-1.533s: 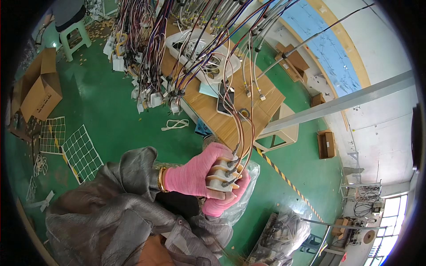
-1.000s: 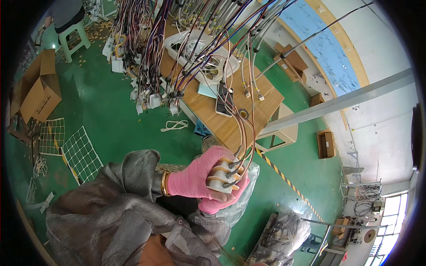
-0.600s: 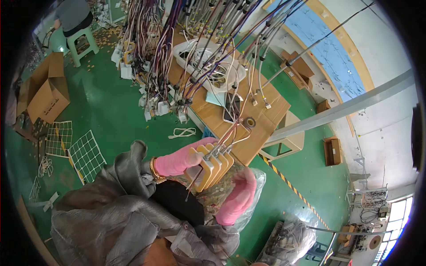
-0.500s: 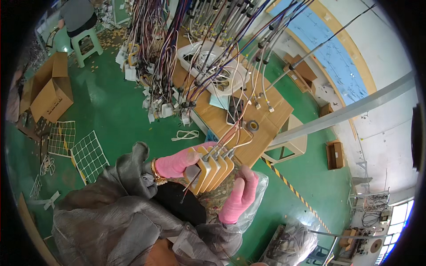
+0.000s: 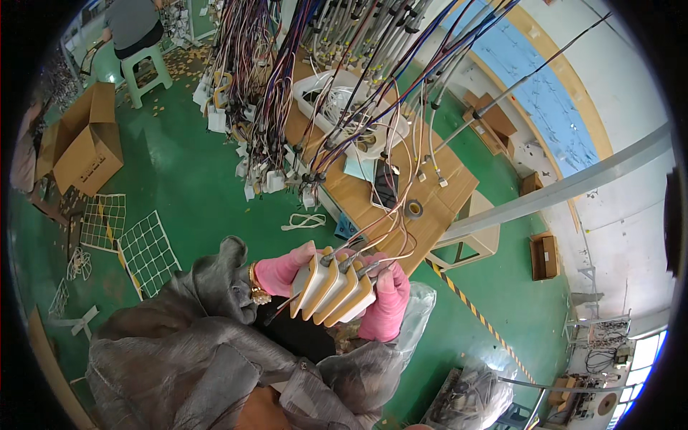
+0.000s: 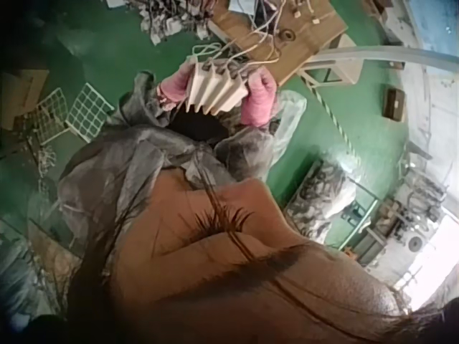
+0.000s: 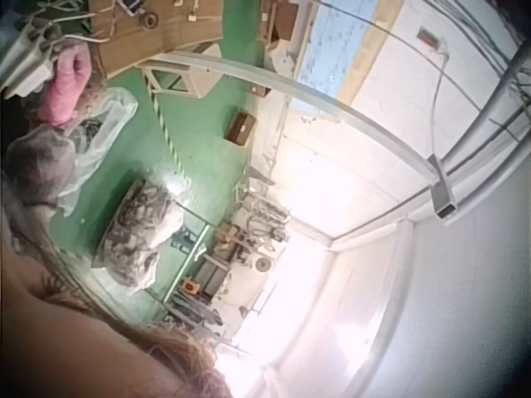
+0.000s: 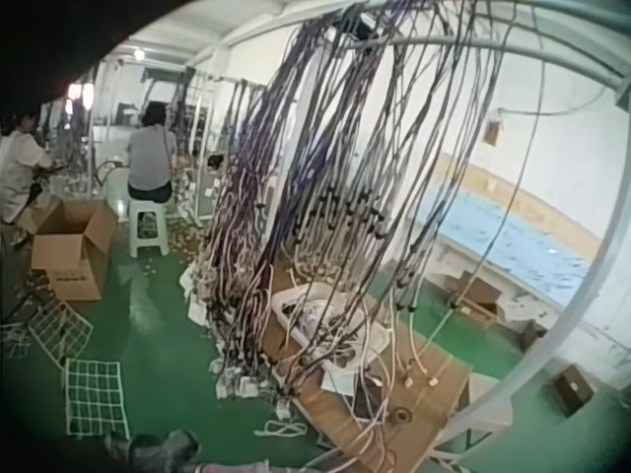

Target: Assembling complex wire harnesses by inserting wires into connector housings and organizing wire bundles.

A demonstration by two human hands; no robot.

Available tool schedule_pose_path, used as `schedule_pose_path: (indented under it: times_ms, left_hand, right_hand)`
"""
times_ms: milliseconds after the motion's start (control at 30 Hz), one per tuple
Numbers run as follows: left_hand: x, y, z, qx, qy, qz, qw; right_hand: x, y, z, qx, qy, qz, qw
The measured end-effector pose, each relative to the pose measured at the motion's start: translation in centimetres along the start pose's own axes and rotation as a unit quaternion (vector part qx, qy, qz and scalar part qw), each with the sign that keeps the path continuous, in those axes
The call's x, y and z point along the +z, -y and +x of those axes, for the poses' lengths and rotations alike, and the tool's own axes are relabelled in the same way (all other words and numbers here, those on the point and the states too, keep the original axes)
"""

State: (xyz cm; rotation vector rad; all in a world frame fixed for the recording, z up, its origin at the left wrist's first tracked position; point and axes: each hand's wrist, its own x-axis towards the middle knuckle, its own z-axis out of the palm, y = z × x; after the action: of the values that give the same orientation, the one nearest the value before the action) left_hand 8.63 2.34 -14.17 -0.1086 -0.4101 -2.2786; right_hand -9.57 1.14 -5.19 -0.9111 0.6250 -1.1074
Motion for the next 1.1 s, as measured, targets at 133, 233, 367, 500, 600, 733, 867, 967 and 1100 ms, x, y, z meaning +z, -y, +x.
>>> schedule_pose_path:
  times_ms: [133, 233, 367, 500, 600, 733, 867, 967, 1100]
  left_hand:
    - [0.8, -0.5, 0.2, 0.011, 0.002, 0.017, 1.0]
    - [2.6, -1.5, 0.4, 0.027, 0.021, 0.038, 0.999]
    - [5.3, -2.9, 0.8, -0.008, -0.028, 0.252, 0.967]
    - [6.8, -3.4, 0.8, -0.019, 0.03, 0.258, 0.965]
    - [6.9, -3.4, 0.8, -0.059, 0.035, 0.215, 0.974]
    - [7.1, -3.8, 1.1, -0.078, 0.082, 0.267, 0.957]
    - [8.9, -4.4, 1.5, 0.071, 0.146, 0.542, 0.825]
    - [10.7, -4.7, 1.1, 0.093, 0.109, 0.797, 0.587]
    - [11.8, -4.3, 1.1, 0.142, 0.09, 0.817, 0.551]
  right_hand:
    - [0.4, 0.4, -0.7, 0.017, -0.082, -0.064, 0.994]
    - [0.6, 0.9, -1.0, 0.051, -0.064, -0.049, 0.995]
    - [0.5, 1.1, -1.2, 0.012, -0.021, -0.056, 0.998]
    - [0.4, 1.2, -2.0, -0.008, -0.003, -0.063, 0.998]
    - [0.6, 1.5, -2.5, -0.025, 0.0, -0.071, 0.997]
    - [0.9, 1.6, -2.8, -0.023, -0.038, -0.083, 0.996]
    - [0.5, 1.6, -3.1, -0.062, -0.051, -0.108, 0.991]
    - [0.0, 1.4, -3.3, -0.056, -0.062, -0.124, 0.989]
    - [-0.5, 1.1, -3.1, -0.098, -0.043, -0.173, 0.979]
